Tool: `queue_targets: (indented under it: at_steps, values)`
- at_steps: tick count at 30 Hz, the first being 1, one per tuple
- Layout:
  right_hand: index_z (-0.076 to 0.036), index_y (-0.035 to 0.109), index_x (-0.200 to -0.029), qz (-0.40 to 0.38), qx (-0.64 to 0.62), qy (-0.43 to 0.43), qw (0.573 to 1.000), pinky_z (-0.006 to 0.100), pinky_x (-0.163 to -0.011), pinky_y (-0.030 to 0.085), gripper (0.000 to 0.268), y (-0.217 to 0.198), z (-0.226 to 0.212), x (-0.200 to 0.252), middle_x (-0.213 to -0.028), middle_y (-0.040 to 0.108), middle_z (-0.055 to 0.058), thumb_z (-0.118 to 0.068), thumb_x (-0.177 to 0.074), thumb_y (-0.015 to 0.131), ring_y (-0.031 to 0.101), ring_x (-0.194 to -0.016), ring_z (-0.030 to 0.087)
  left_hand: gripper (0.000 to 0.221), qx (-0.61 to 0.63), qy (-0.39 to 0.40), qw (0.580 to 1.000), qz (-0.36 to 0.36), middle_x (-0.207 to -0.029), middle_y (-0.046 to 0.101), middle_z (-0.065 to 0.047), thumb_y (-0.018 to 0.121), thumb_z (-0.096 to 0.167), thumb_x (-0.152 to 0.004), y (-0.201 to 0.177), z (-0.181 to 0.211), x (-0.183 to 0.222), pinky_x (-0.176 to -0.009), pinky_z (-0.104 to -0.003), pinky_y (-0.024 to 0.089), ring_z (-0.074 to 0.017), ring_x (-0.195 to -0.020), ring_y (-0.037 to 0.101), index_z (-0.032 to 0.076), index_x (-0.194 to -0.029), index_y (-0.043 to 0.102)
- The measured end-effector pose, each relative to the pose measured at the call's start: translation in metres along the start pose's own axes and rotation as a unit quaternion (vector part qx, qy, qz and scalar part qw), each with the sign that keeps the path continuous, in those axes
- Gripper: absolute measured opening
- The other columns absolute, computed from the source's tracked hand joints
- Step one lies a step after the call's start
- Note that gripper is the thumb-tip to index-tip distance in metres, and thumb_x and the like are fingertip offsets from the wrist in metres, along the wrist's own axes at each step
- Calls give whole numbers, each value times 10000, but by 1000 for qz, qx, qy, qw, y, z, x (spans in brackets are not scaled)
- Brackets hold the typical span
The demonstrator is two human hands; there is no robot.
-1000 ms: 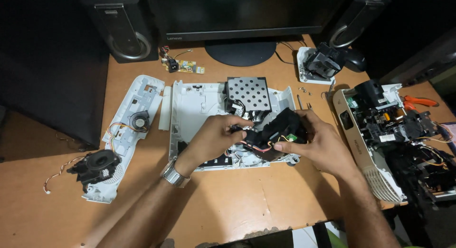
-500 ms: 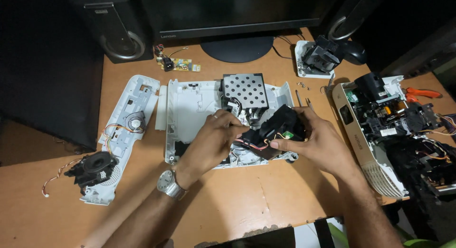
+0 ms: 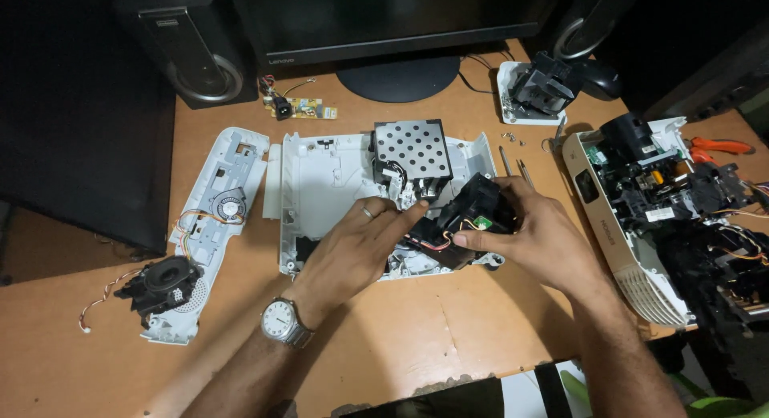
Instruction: The person is disassembling an electronic device, specifically removing internal optical components from a projector housing using a screwdriver.
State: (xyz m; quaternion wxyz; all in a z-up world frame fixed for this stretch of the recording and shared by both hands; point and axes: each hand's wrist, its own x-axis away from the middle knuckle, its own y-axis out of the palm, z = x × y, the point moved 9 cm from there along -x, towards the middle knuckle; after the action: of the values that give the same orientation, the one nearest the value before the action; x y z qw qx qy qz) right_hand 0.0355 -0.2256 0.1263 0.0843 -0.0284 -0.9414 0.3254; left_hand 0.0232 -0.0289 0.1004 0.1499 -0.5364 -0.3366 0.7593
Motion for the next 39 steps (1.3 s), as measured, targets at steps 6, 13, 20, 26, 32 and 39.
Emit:
queue_targets:
  at_steps: [6, 13, 20, 26, 32, 39]
  values:
    - [60, 614, -1272, -5, 7, -3, 1000, 570, -893, 579, 838, 1, -2, 2, -1050, 738, 318, -272, -583, 956, 718, -1048, 480, 458, -37, 32, 999, 9, -762, 481, -34, 304, -59, -1010, 2, 4, 2, -871, -367, 515, -264, -873, 590, -26, -1361, 597]
    - [49, 603, -1283, -3, 25, -4, 1000, 577, -875, 582, 846, 1, 2, 1, -1078, 735, 308, -301, -593, 946, 702, -1071, 489, 383, -53, 34, 998, 18, -751, 486, -61, 323, -46, -1017, -1, 14, -2, -815, -373, 511, -289, -832, 585, -45, -1228, 642]
    - [10, 613, -1282, 2, 51, -9, 999, 568, -877, 588, 854, 2, -5, 2, -1090, 741, 275, -343, -582, 950, 708, -1058, 473, 281, -106, 4, 994, -3, -755, 477, -46, 423, 2, -989, 17, 7, 9, -764, -408, 487, -291, -835, 571, -8, -1111, 676]
    - [14, 607, -1280, 3, 58, -17, 998, 584, -868, 584, 868, 4, -8, 5, -1091, 735, 297, -343, -571, 955, 707, -1032, 506, 275, -103, -43, 993, -33, -772, 481, -71, 493, 40, -951, 21, 3, 9, -725, -403, 461, -307, -851, 549, 36, -1109, 718]
    - [-4, 609, -1280, 6, 70, -28, 997, 583, -882, 571, 875, 7, -1, 4, -1091, 742, 277, -366, -563, 957, 707, -1046, 492, 315, -93, -89, 989, -69, -768, 511, -88, 491, 50, -920, 24, -4, 9, -724, -397, 452, -309, -852, 543, 21, -1117, 734]
    - [-18, 619, -1284, 10, 85, -40, 996, 580, -919, 552, 873, 8, -3, 5, -1110, 745, 259, -363, -560, 963, 695, -1094, 475, 348, -41, -102, 990, -93, -790, 542, -104, 544, 87, -844, 25, -10, 8, -721, -387, 462, -299, -847, 530, 13, -1110, 757]
